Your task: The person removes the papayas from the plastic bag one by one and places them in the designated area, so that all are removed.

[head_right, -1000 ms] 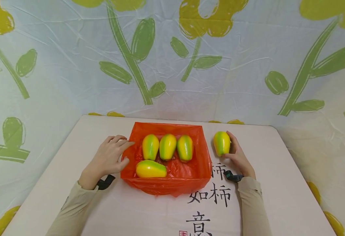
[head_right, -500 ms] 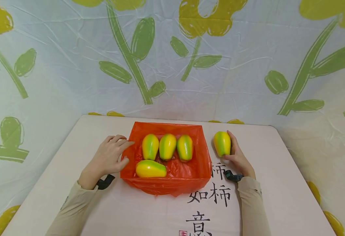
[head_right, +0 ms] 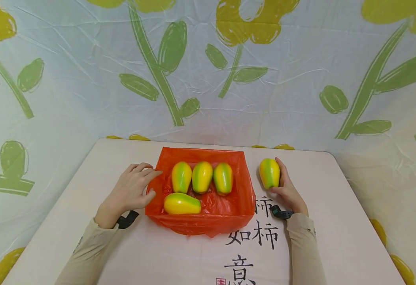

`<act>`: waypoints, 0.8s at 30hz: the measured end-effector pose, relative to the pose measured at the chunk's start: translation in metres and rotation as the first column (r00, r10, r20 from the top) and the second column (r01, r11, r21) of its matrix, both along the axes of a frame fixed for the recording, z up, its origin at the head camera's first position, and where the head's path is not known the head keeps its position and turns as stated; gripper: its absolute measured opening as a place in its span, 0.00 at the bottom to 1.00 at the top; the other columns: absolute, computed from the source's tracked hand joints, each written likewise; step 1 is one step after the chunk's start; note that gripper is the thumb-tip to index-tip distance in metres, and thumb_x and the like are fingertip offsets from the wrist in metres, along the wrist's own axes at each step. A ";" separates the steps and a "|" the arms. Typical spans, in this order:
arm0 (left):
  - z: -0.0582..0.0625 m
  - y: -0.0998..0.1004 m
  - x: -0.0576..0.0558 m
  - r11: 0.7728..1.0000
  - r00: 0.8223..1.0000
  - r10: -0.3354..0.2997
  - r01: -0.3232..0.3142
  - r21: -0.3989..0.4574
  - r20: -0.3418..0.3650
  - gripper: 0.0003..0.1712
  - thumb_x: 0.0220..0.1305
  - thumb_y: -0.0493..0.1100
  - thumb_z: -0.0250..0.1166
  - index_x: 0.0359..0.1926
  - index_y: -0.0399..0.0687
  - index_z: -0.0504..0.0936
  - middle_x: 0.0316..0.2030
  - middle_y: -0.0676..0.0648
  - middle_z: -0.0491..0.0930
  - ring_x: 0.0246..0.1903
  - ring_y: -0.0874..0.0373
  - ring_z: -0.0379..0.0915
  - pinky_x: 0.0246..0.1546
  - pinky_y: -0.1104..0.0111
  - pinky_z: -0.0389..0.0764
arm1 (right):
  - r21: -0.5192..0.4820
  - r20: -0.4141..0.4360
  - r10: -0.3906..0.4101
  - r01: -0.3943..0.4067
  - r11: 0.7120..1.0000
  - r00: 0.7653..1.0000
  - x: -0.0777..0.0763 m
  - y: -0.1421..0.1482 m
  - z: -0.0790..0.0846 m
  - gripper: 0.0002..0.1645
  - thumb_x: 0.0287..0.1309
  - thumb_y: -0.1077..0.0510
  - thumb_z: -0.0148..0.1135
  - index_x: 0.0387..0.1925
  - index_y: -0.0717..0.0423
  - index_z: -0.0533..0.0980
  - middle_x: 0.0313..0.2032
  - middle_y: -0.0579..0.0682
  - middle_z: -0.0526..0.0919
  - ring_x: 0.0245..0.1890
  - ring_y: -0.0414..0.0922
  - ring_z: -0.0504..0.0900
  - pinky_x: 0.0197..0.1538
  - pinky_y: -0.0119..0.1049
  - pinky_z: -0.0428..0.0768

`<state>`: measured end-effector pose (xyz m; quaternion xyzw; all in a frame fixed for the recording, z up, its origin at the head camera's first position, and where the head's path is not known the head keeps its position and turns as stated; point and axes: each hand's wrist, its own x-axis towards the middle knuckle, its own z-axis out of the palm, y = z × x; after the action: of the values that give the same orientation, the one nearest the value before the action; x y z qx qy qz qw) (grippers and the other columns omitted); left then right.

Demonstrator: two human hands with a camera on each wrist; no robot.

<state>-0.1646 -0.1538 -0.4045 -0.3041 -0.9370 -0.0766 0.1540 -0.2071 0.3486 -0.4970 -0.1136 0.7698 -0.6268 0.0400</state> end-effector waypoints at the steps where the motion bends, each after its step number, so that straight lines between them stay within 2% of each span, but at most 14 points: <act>1: 0.000 0.000 0.000 1.000 1.000 0.000 0.000 0.000 0.002 0.27 0.53 0.48 0.57 0.53 0.44 0.83 0.47 0.44 0.84 0.52 0.46 0.71 0.56 0.49 0.70 | 0.000 -0.002 -0.001 0.001 1.000 1.000 0.000 0.000 0.000 0.72 0.38 0.79 0.60 0.79 0.43 0.36 0.72 0.57 0.44 0.63 0.40 0.50 0.69 0.68 0.30; 5: 0.000 0.001 0.000 1.000 1.000 -0.003 0.003 0.001 0.006 0.27 0.53 0.48 0.58 0.53 0.43 0.83 0.47 0.44 0.84 0.52 0.46 0.71 0.56 0.49 0.70 | -0.001 -0.006 0.001 -0.001 1.000 1.000 0.001 0.001 -0.001 0.73 0.38 0.79 0.61 0.79 0.41 0.36 0.73 0.57 0.44 0.63 0.40 0.50 0.69 0.67 0.30; 10: -0.001 0.001 0.000 1.000 1.000 0.000 0.000 -0.006 0.005 0.27 0.52 0.48 0.58 0.53 0.44 0.83 0.47 0.44 0.84 0.52 0.46 0.71 0.57 0.49 0.70 | -0.004 -0.014 0.006 -0.006 1.000 1.000 0.001 0.003 -0.003 0.73 0.38 0.80 0.59 0.79 0.39 0.36 0.72 0.54 0.45 0.63 0.41 0.50 0.72 0.59 0.32; 18: 0.000 0.002 0.000 1.000 1.000 -0.002 0.002 0.002 0.007 0.27 0.52 0.48 0.57 0.53 0.44 0.83 0.47 0.44 0.84 0.52 0.46 0.71 0.57 0.49 0.69 | -0.004 -0.025 0.011 -0.011 1.000 1.000 0.000 0.003 -0.004 0.71 0.38 0.80 0.58 0.79 0.41 0.36 0.71 0.55 0.44 0.63 0.41 0.50 0.72 0.61 0.31; 24: -0.001 0.002 0.000 1.000 1.000 -0.006 0.006 0.007 0.001 0.27 0.52 0.48 0.57 0.53 0.43 0.83 0.47 0.44 0.84 0.52 0.46 0.71 0.57 0.49 0.70 | -0.010 -0.025 0.011 -0.011 1.000 1.000 0.000 0.003 -0.004 0.70 0.39 0.80 0.57 0.79 0.44 0.37 0.71 0.54 0.46 0.63 0.41 0.50 0.72 0.43 0.40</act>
<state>-0.1642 -0.1518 -0.4054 -0.3064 -0.9359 -0.0803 0.1541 -0.2066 0.3512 -0.5005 -0.1259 0.7665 -0.6289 0.0332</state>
